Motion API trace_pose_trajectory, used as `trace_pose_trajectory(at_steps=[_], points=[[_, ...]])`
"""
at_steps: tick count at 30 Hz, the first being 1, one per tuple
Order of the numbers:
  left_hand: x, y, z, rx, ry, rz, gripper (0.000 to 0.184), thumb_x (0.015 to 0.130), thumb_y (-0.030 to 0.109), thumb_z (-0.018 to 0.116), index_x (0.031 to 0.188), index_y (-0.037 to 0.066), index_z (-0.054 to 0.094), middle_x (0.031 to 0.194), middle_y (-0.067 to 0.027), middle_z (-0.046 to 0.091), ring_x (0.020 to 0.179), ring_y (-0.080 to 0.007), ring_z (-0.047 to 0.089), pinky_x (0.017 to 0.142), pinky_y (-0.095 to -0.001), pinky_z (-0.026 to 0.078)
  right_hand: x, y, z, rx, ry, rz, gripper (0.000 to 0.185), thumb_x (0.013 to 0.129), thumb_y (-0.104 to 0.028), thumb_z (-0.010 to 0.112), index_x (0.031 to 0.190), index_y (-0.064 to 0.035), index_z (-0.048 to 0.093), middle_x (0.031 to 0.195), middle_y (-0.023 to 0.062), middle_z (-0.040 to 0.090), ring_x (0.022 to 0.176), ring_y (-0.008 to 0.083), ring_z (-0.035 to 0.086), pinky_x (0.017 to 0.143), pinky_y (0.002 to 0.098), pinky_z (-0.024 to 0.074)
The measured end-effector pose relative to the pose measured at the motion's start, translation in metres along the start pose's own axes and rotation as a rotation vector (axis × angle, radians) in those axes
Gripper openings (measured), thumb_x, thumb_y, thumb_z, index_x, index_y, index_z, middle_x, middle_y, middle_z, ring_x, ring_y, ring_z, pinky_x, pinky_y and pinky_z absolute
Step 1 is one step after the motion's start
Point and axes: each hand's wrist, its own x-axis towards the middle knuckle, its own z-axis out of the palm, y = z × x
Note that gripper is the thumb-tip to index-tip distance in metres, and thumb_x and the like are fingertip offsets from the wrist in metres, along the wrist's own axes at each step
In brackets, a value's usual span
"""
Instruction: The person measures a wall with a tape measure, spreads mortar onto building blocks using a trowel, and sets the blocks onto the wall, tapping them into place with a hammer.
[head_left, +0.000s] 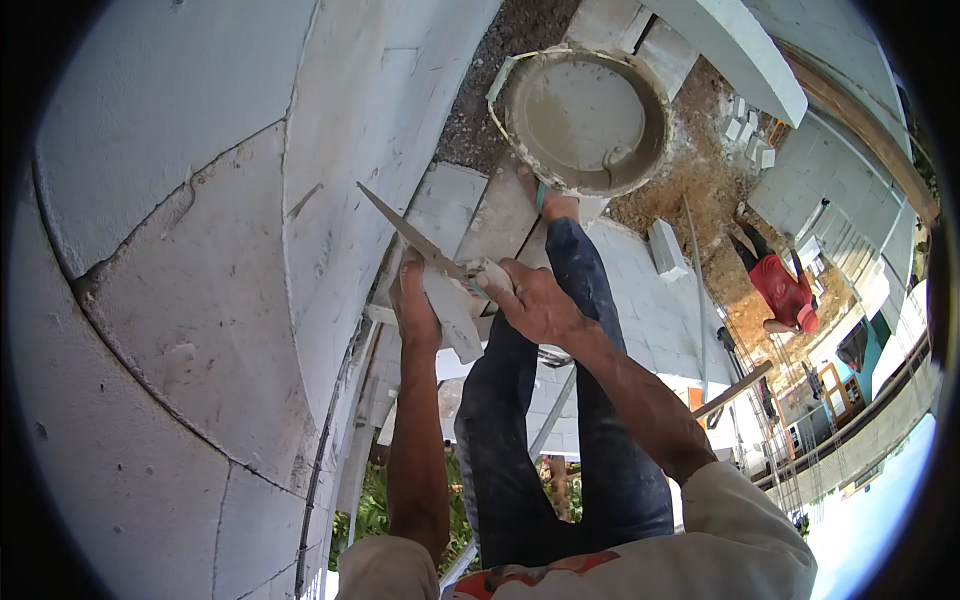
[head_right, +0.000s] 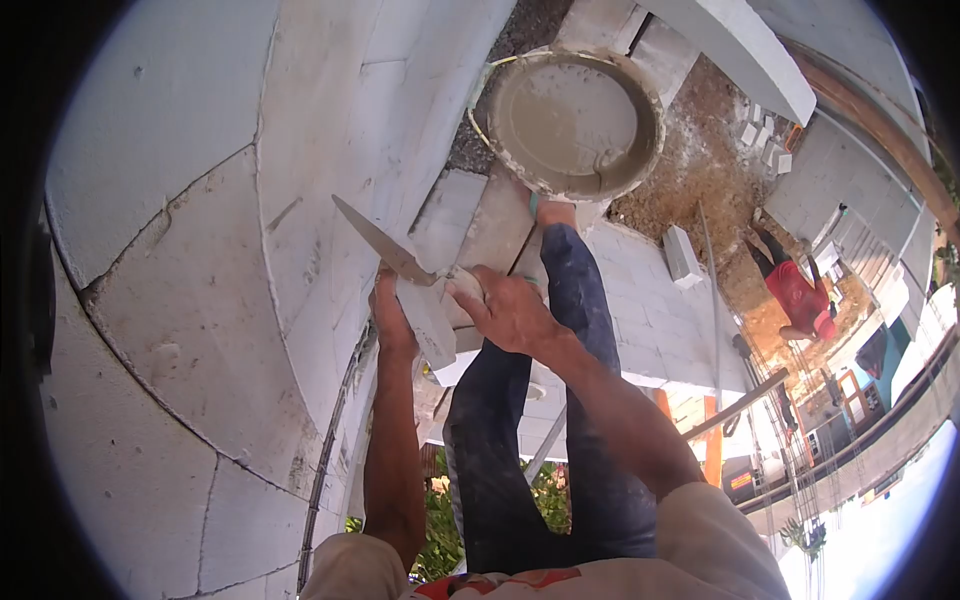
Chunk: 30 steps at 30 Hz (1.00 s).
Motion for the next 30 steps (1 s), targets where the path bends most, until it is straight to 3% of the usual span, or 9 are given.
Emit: trace_pose_trajectory(at_steps=[3, 7, 11, 16, 19, 24, 27, 28, 30], points=[[0.004, 0.005, 0.002, 0.026, 0.040, 0.029, 0.057, 0.107, 0.051, 0.045, 0.119, -0.001, 0.066, 0.095, -0.0126, 0.068, 0.085, -0.0219, 0.069, 0.073, -0.0378, 0.056, -0.003, -0.022, 0.000, -0.149, -0.037, 0.084, 0.038, 0.107, -0.036, 0.058, 0.110, 0.0018, 0.063, 0.071, 0.0158, 0.062, 0.067, 0.0315, 0.066, 0.067, 0.0422, 0.0508], [-0.002, 0.004, -0.002, 0.010, 0.000, -0.027, 0.057, 0.107, 0.053, 0.043, 0.120, 0.002, 0.066, 0.099, -0.0132, 0.069, 0.089, -0.0219, 0.070, 0.076, -0.0383, 0.058, -0.011, -0.022, 0.002, 0.325, 0.066, -0.224, 0.050, 0.106, -0.047, 0.059, 0.105, 0.0025, 0.065, 0.066, 0.0198, 0.068, 0.071, 0.0390, 0.073, 0.069, 0.0500, 0.0541], [0.000, 0.013, 0.013, -0.219, 0.041, -0.080, 0.058, 0.107, 0.054, 0.043, 0.123, 0.003, 0.064, 0.102, -0.0132, 0.068, 0.088, -0.0231, 0.070, 0.075, -0.0381, 0.058, 0.019, 0.005, 0.002, -0.280, -0.074, 0.103, 0.046, 0.105, -0.045, 0.060, 0.101, 0.0015, 0.062, 0.070, 0.0202, 0.067, 0.072, 0.0391, 0.072, 0.073, 0.0521, 0.0526], [-0.007, -0.001, 0.006, -0.085, 0.019, 0.025, 0.056, 0.108, 0.053, 0.042, 0.126, 0.005, 0.061, 0.104, -0.0116, 0.067, 0.090, -0.0229, 0.070, 0.076, -0.0386, 0.058, -0.005, -0.020, 0.006, 0.152, 0.155, -0.461, 0.052, 0.103, -0.047, 0.062, 0.114, 0.0042, 0.066, 0.073, 0.0222, 0.070, 0.075, 0.0441, 0.074, 0.073, 0.0534, 0.0557], [-0.004, 0.011, 0.009, -0.355, -0.065, -0.068, 0.052, 0.107, 0.050, 0.043, 0.131, 0.006, 0.058, 0.116, -0.0107, 0.064, 0.106, -0.0226, 0.064, 0.091, -0.0420, 0.054, 0.017, 0.009, 0.001, -0.332, -0.110, 0.127, 0.047, 0.104, -0.043, 0.062, 0.116, 0.0029, 0.066, 0.077, 0.0215, 0.069, 0.075, 0.0422, 0.071, 0.076, 0.0499, 0.0542], [0.016, -0.029, -0.012, 0.186, 0.084, 0.365, 0.049, 0.106, 0.045, 0.047, 0.116, -0.001, 0.062, 0.099, -0.0125, 0.066, 0.087, -0.0229, 0.063, 0.078, -0.0363, 0.052, -0.012, -0.048, -0.006, 0.244, 0.018, -0.120, 0.037, 0.105, -0.034, 0.063, 0.111, 0.0024, 0.063, 0.085, 0.0199, 0.065, 0.075, 0.0353, 0.065, 0.073, 0.0457, 0.0512], [0.016, -0.018, -0.020, 0.447, 0.067, 0.484, 0.052, 0.106, 0.045, 0.047, 0.120, -0.002, 0.062, 0.100, -0.0128, 0.065, 0.087, -0.0217, 0.062, 0.077, -0.0362, 0.051, 0.000, -0.013, 0.005, 0.099, 0.056, -0.293, 0.039, 0.106, -0.035, 0.062, 0.115, 0.0035, 0.064, 0.084, 0.0200, 0.065, 0.076, 0.0346, 0.067, 0.075, 0.0448, 0.0520], [0.010, -0.014, -0.016, 0.446, 0.065, 0.485, 0.052, 0.106, 0.045, 0.047, 0.120, -0.002, 0.062, 0.100, -0.0128, 0.065, 0.087, -0.0217, 0.062, 0.077, -0.0362, 0.051, 0.010, -0.007, -0.001, -0.055, -0.094, 0.039, 0.042, 0.107, -0.035, 0.061, 0.122, 0.0045, 0.063, 0.082, 0.0193, 0.067, 0.078, 0.0346, 0.070, 0.077, 0.0443, 0.0531], [0.008, -0.004, -0.005, 0.140, 0.075, 0.412, 0.036, 0.099, 0.033, 0.059, 0.112, -0.001, 0.062, 0.091, -0.0097, 0.062, 0.087, -0.0239, 0.063, 0.081, -0.0392, 0.053, 0.004, -0.020, -0.003, 0.009, -0.036, 0.002, 0.043, 0.106, -0.034, 0.062, 0.124, 0.0048, 0.063, 0.082, 0.0192, 0.068, 0.078, 0.0343, 0.070, 0.078, 0.0443, 0.0534]])
